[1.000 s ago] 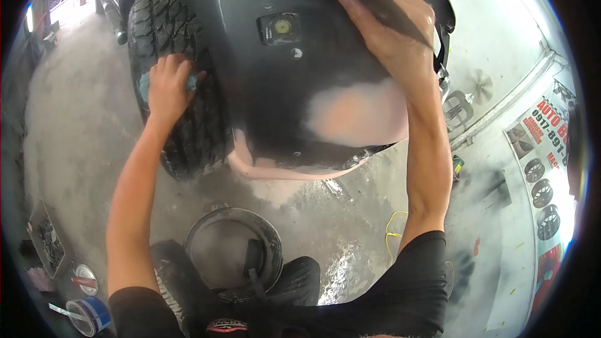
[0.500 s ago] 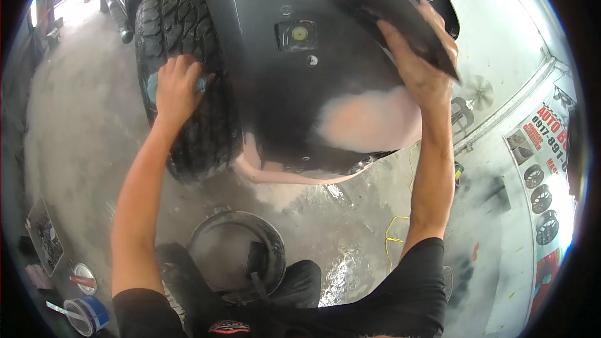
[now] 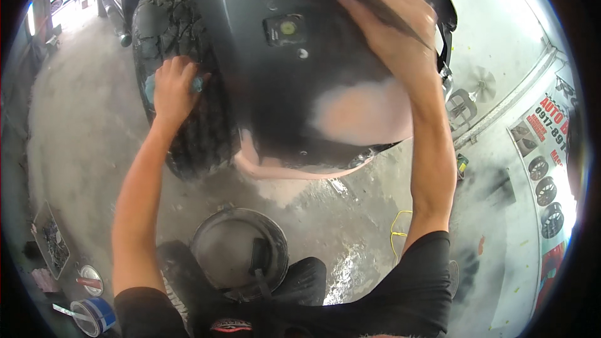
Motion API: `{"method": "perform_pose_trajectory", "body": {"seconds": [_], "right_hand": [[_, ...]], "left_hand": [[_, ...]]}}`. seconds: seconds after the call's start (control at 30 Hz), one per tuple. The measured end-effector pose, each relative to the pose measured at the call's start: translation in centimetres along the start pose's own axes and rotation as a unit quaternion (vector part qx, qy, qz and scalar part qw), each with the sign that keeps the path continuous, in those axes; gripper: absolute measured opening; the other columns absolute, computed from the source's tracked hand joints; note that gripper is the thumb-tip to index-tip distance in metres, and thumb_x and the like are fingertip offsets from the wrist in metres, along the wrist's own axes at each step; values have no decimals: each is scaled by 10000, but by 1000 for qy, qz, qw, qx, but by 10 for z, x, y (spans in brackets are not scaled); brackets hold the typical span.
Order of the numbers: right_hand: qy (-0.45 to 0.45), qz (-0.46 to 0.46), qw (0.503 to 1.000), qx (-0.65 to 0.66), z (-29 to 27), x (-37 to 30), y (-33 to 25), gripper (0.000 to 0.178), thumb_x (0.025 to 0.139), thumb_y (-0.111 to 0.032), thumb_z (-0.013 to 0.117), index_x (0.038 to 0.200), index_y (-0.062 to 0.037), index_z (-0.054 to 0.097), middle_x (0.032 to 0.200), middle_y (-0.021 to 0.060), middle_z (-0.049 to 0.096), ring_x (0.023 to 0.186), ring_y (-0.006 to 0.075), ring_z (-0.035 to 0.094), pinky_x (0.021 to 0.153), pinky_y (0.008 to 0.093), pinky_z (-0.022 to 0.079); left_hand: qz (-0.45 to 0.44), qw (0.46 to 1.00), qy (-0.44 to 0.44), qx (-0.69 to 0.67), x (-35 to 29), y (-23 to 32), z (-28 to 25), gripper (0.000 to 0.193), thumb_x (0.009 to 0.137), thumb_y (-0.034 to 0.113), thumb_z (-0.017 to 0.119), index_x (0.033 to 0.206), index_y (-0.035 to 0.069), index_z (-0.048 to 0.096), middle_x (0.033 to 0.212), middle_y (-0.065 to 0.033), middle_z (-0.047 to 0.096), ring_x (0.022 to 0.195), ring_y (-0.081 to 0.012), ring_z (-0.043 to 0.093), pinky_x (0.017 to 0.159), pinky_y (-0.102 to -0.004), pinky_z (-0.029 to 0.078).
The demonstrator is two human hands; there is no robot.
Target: The person wet sands a car fender and bumper using sandpaper and a sanding block, frequently wiping the body panel with a cloth and dipping into a bucket of water.
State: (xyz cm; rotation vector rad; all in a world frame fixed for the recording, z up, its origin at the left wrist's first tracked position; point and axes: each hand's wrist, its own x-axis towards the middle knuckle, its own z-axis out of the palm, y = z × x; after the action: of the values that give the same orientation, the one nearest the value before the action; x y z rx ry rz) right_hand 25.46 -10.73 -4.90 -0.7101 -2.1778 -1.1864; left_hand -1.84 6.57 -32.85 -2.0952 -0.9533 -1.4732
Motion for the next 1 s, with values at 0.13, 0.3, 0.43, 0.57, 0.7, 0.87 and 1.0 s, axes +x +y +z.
{"method": "perform_pose_trajectory", "body": {"seconds": [0.13, 0.3, 0.43, 0.57, 0.7, 0.87, 1.0], "right_hand": [[44, 21, 999, -17, -18, -20, 7, 169, 742, -14, 886, 829, -7, 742, 773, 95, 672, 719, 263, 640, 724, 365, 496], [54, 39, 998, 8, 3, -1, -7, 175, 778, -19, 873, 913, -5, 761, 848, 86, 708, 784, 261, 658, 777, 367, 515], [55, 56, 997, 7, -15, -3, -5, 177, 737, -17, 891, 826, 4, 740, 781, 93, 679, 739, 268, 628, 756, 386, 500], [93, 58, 993, 46, 16, 19, -10, 223, 724, -31, 906, 835, 16, 719, 806, 85, 682, 767, 284, 627, 819, 407, 496], [29, 77, 996, -12, -13, -9, -6, 227, 720, -50, 911, 820, 0, 713, 809, 88, 672, 757, 279, 627, 799, 387, 484], [83, 22, 996, 36, 19, 27, -12, 200, 733, -55, 898, 819, -30, 719, 837, 58, 684, 827, 263, 639, 788, 388, 470], [16, 98, 995, 3, -14, -14, -1, 192, 740, -71, 903, 866, -48, 761, 868, 54, 704, 885, 244, 678, 959, 434, 486]], "left_hand": [[9, 1000, -8, -5, 14, 13, -1, 266, 858, 243, 822, 1018, 96, 671, 1129, -85, 625, 1031, -312, 586, 860, -431, 443], [6, 1000, -11, 8, 7, 5, 0, 261, 877, 250, 811, 1013, 80, 666, 1119, -88, 620, 1025, -316, 579, 852, -427, 443], [14, 1000, 24, -4, 15, 7, -5, 260, 856, 234, 820, 1010, 91, 668, 1103, -78, 625, 1007, -310, 585, 834, -431, 442], [10, 1000, 9, -3, 8, 4, -2, 264, 848, 236, 825, 998, 91, 663, 1107, -81, 625, 1013, -308, 585, 835, -429, 446], [4, 1000, -5, 3, 9, 7, -1, 278, 864, 258, 829, 1019, 87, 674, 1125, -86, 623, 1027, -307, 585, 849, -426, 447], [7, 1000, -5, 10, 5, 2, 1, 287, 854, 266, 835, 1024, 97, 677, 1112, -83, 619, 1031, -302, 585, 852, -430, 448], [10, 1000, 2, 0, 6, 2, -2, 284, 854, 269, 835, 1023, 103, 678, 1112, -82, 621, 1042, -299, 591, 858, -428, 451]]}}
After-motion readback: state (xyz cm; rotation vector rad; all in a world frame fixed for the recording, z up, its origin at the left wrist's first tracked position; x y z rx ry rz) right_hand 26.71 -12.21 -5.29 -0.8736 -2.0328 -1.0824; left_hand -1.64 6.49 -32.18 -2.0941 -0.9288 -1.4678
